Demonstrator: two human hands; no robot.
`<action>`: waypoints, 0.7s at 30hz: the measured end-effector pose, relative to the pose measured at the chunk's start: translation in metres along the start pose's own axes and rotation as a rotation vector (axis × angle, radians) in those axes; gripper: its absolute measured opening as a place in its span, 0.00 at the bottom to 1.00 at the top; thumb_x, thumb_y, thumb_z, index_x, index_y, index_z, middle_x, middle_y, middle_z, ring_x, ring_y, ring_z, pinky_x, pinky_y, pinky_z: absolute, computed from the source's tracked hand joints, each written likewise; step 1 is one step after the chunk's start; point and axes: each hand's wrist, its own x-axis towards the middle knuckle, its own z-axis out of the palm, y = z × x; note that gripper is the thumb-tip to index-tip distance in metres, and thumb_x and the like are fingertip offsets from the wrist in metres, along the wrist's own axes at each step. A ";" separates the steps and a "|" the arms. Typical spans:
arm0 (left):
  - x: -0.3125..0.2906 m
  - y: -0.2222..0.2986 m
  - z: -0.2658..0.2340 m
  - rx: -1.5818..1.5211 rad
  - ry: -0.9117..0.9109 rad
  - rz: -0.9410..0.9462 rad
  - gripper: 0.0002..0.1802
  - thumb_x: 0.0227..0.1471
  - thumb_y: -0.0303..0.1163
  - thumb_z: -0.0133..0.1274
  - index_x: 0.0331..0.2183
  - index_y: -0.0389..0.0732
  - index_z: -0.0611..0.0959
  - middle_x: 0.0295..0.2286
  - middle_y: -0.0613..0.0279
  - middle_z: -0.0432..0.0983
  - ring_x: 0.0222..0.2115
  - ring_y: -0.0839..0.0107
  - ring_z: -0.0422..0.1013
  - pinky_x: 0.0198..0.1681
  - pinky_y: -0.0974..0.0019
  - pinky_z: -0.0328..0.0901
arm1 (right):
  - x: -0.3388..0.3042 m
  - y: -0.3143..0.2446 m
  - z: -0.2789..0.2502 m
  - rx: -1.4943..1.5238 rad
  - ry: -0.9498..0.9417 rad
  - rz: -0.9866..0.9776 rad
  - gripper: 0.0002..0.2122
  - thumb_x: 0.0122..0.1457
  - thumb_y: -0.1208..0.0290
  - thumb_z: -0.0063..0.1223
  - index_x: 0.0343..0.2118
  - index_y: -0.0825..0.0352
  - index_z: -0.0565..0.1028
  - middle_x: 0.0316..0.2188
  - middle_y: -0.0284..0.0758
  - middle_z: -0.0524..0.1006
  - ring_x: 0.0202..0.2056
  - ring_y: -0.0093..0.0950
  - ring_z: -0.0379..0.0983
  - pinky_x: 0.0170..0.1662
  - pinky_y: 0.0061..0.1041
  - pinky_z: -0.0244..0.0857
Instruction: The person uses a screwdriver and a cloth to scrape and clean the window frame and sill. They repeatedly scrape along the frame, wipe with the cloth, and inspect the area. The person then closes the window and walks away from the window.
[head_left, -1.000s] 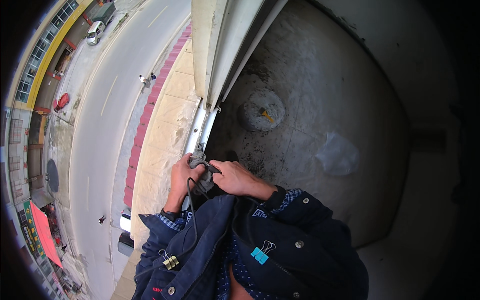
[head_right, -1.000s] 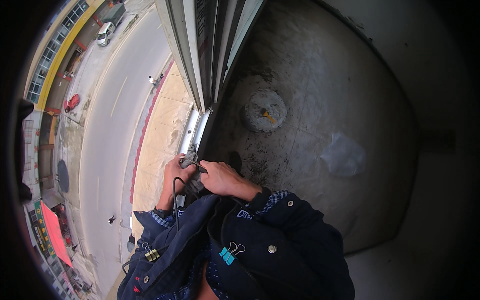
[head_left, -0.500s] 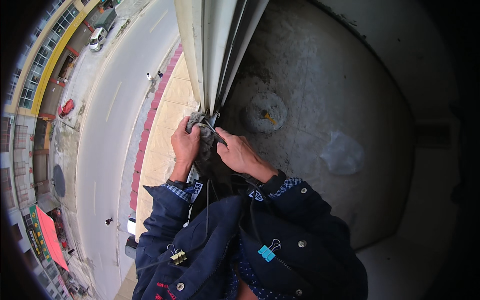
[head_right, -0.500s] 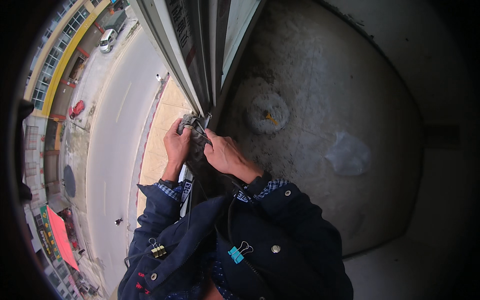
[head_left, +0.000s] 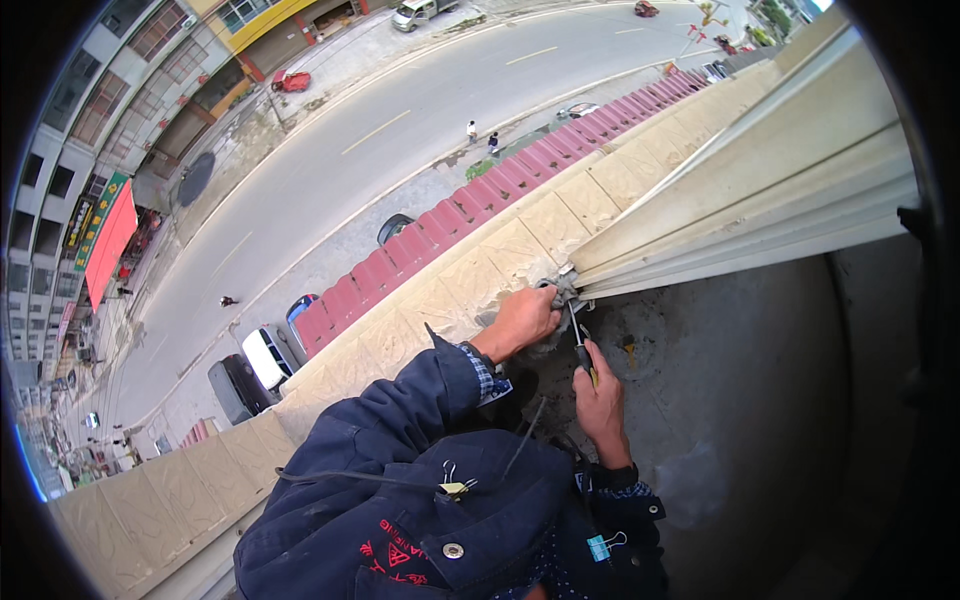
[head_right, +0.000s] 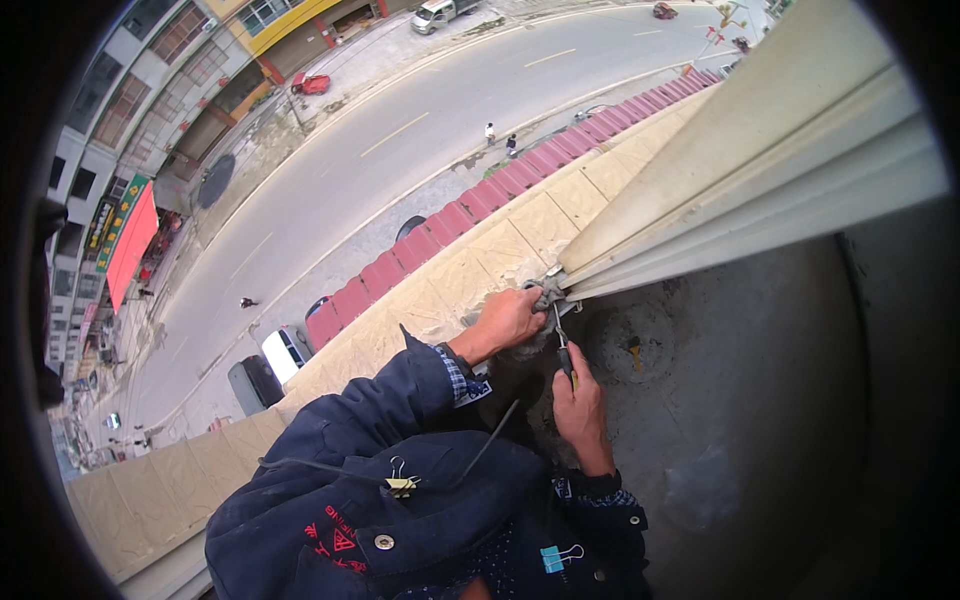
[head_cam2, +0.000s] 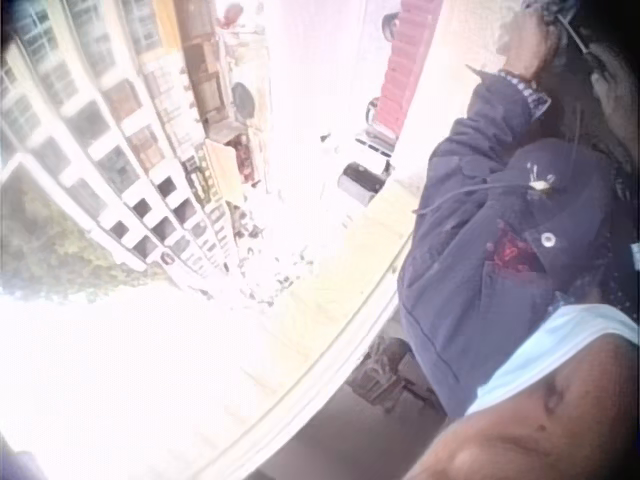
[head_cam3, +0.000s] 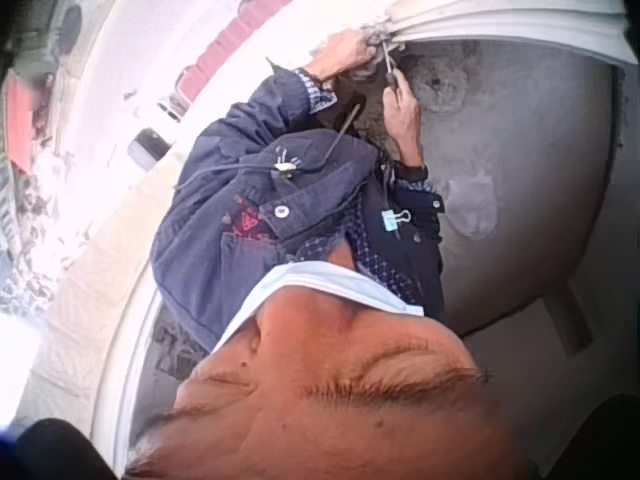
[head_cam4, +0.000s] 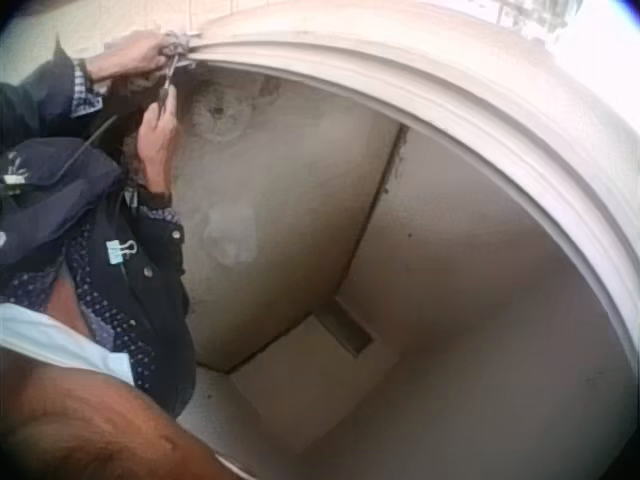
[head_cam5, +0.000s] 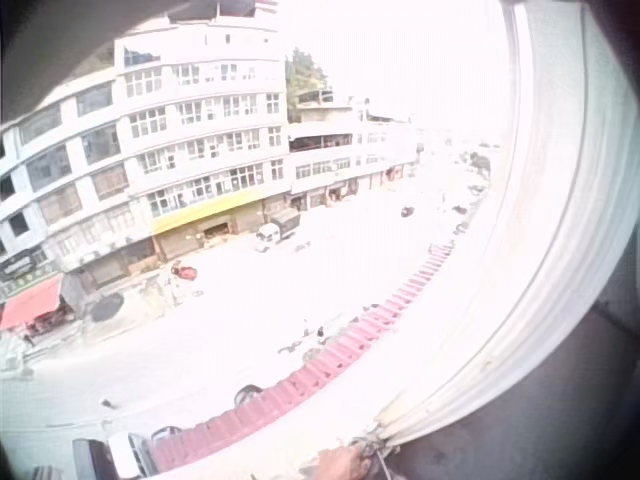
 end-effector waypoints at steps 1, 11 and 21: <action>-0.005 0.000 0.006 0.022 0.030 0.000 0.15 0.51 0.38 0.59 0.37 0.36 0.80 0.27 0.40 0.79 0.32 0.39 0.77 0.35 0.41 0.71 | 0.003 0.005 0.000 0.010 -0.029 0.055 0.24 0.64 0.69 0.48 0.63 0.70 0.69 0.49 0.55 0.79 0.50 0.49 0.78 0.53 0.39 0.70; 0.017 0.004 0.023 0.068 0.138 0.068 0.15 0.56 0.35 0.53 0.38 0.30 0.79 0.21 0.44 0.79 0.25 0.44 0.78 0.27 0.44 0.72 | 0.016 0.009 -0.007 0.104 -0.050 0.017 0.24 0.64 0.72 0.49 0.63 0.70 0.70 0.30 0.35 0.76 0.29 0.21 0.71 0.36 0.26 0.68; -0.001 -0.014 0.023 0.205 0.043 0.153 0.12 0.53 0.34 0.53 0.30 0.35 0.84 0.22 0.47 0.80 0.25 0.48 0.80 0.27 0.48 0.74 | 0.016 0.024 -0.001 0.144 -0.105 -0.073 0.23 0.65 0.72 0.49 0.63 0.72 0.70 0.28 0.35 0.75 0.28 0.20 0.70 0.34 0.22 0.66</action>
